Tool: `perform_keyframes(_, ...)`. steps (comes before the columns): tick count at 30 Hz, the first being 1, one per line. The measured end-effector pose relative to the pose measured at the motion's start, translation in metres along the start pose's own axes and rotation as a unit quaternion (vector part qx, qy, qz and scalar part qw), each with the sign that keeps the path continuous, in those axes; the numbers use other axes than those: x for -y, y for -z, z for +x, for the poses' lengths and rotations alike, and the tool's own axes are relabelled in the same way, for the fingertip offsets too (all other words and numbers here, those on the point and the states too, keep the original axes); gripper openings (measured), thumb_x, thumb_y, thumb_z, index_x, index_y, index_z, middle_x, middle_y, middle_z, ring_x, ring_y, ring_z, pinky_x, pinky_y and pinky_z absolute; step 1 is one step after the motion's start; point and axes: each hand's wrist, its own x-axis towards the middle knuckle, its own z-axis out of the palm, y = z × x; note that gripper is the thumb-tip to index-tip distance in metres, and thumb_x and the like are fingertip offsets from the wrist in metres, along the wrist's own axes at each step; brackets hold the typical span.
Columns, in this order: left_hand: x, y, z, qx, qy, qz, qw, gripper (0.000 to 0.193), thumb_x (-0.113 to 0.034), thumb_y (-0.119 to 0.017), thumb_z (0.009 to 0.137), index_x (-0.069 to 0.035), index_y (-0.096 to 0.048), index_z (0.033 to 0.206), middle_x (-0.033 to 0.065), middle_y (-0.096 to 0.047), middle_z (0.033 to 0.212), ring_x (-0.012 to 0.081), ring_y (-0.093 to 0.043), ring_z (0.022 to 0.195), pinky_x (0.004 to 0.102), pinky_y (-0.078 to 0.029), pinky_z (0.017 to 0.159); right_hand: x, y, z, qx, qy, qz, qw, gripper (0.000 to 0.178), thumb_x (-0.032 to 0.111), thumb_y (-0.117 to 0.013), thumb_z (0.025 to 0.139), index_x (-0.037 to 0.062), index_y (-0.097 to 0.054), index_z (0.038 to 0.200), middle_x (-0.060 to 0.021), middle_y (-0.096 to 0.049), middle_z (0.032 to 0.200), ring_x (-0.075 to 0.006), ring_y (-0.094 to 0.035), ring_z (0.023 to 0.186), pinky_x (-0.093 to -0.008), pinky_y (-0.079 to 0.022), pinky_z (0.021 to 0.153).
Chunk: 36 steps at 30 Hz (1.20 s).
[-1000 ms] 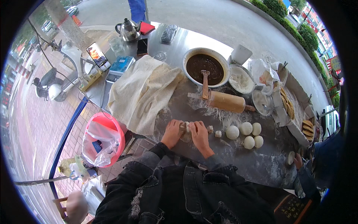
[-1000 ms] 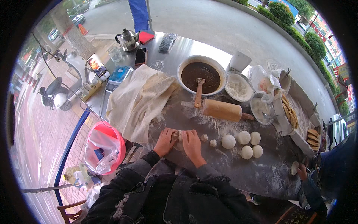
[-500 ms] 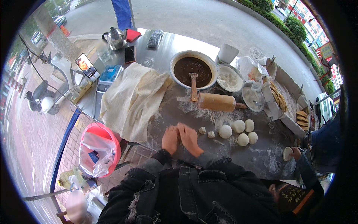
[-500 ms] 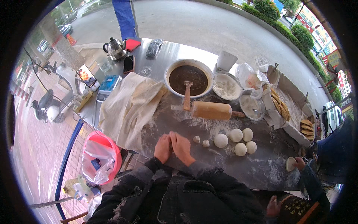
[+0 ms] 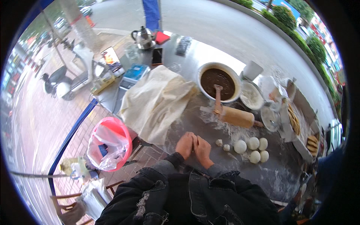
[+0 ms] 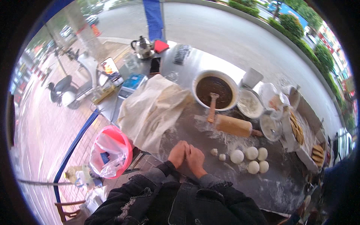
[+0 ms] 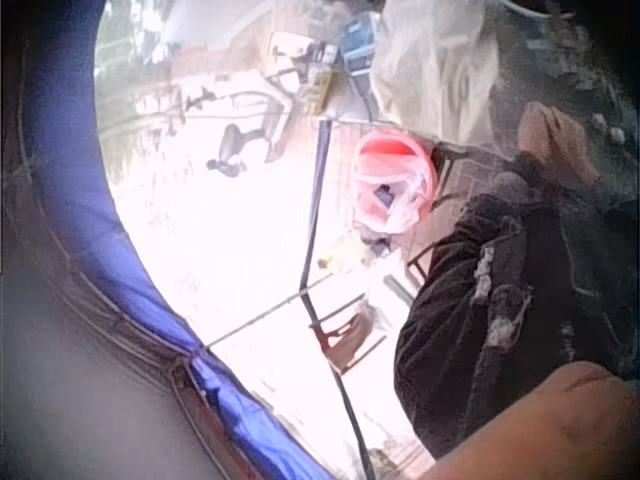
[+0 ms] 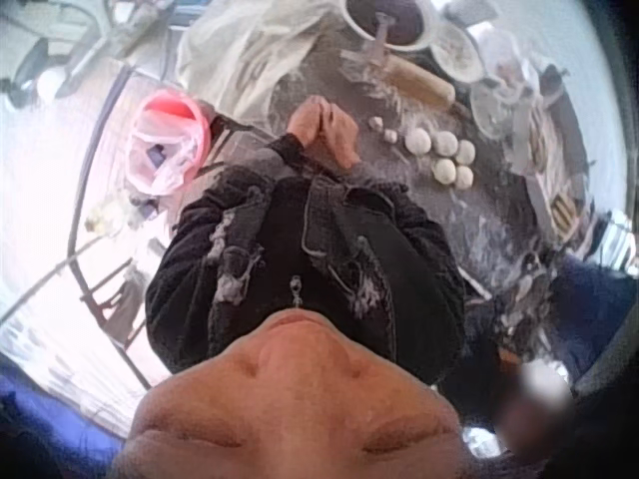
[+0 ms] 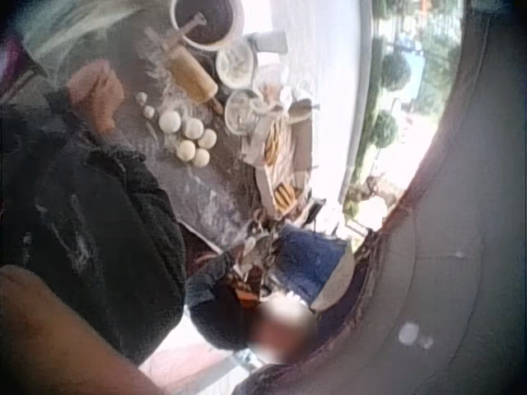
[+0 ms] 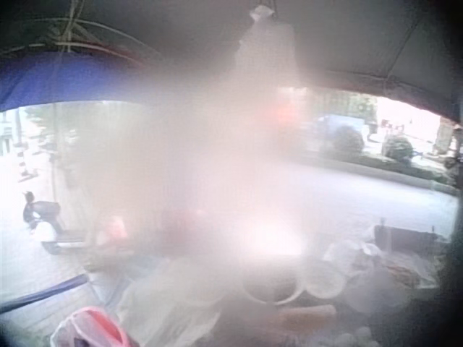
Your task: The person prepares dumplings at a street food stall. They flatten dough balls, add a dark filling from a bowl, seal the dough, and roll some pieces flat with a rolling pin. Finished dumplings are placed in a plastic bag and hung from the stall canopy.
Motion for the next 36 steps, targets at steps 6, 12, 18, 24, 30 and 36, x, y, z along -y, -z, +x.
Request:
perform_keyframes(6, 0.006, -0.007, -0.003, -0.049, 0.103, -0.005, 0.993, 0.032, -0.011, -0.056, 0.084, 0.003, -0.052, 0.113, 0.028, -0.056, 0.113, 0.0448, -0.052, 0.109, 0.0474, -0.043, 0.094, -0.014, -0.02, 0.058, -0.096, 0.051, -0.029, 0.994, 0.03, 0.029, -0.048, 0.098, 0.0055, -0.055, 0.081, -0.02, -0.062, 0.079, -0.0406, -0.059, 0.077, -0.0488, -0.044, 0.064)
perform_keyframes(12, 0.012, -0.018, 0.005, -0.016, -0.035, 0.014, 0.999, 0.034, -0.008, -0.056, 0.083, 0.002, -0.051, 0.114, 0.0247, -0.055, 0.111, 0.0448, -0.05, 0.105, 0.0473, -0.042, 0.092, -0.004, -0.007, 0.013, -0.067, -0.054, 0.09, 0.992, 0.034, 0.033, -0.047, 0.098, 0.0047, -0.057, 0.081, -0.0213, -0.061, 0.078, -0.0412, -0.059, 0.079, -0.049, -0.045, 0.067)
perform_keyframes(18, 0.004, -0.017, -0.01, -0.116, 0.037, -0.028, 0.992, 0.032, -0.006, -0.057, 0.081, 0.002, -0.051, 0.111, 0.0255, -0.053, 0.112, 0.0457, -0.048, 0.107, 0.0487, -0.042, 0.09, -0.016, -0.011, 0.033, -0.068, 0.138, -0.116, 0.981, 0.029, 0.028, -0.05, 0.095, 0.007, -0.055, 0.077, -0.0168, -0.06, 0.075, -0.0337, -0.06, 0.075, -0.0444, -0.045, 0.063)
perform_keyframes(24, 0.001, -0.011, 0.003, -0.057, 0.023, -0.008, 0.998, 0.032, -0.003, -0.054, 0.082, 0.002, -0.047, 0.113, 0.0255, -0.051, 0.11, 0.045, -0.048, 0.105, 0.0449, -0.042, 0.091, -0.002, -0.013, 0.041, -0.057, -0.079, 0.085, 0.992, 0.036, 0.033, -0.046, 0.098, 0.0018, -0.056, 0.082, -0.021, -0.061, 0.078, -0.0438, -0.057, 0.076, -0.0513, -0.042, 0.067)
perform_keyframes(30, 0.006, -0.022, -0.019, -0.098, -0.086, 0.06, 0.99, 0.036, -0.005, -0.055, 0.079, 0.002, -0.048, 0.114, 0.0266, -0.05, 0.109, 0.0466, -0.047, 0.099, 0.0471, -0.041, 0.089, -0.011, -0.005, 0.006, -0.105, 0.151, -0.086, 0.979, 0.031, 0.028, -0.053, 0.094, 0.0059, -0.053, 0.073, -0.0145, -0.057, 0.067, -0.0409, -0.056, 0.067, -0.0481, -0.044, 0.063)
perform_keyframes(36, 0.009, -0.015, 0.003, -0.094, 0.047, -0.026, 0.994, 0.031, -0.006, -0.054, 0.083, 0.003, -0.048, 0.113, 0.026, -0.053, 0.104, 0.0447, -0.049, 0.097, 0.0472, -0.042, 0.087, -0.004, -0.021, 0.051, -0.099, -0.04, 0.018, 0.994, 0.029, 0.03, -0.052, 0.095, 0.0057, -0.057, 0.079, -0.0184, -0.06, 0.074, -0.0411, -0.058, 0.075, -0.0461, -0.044, 0.065)
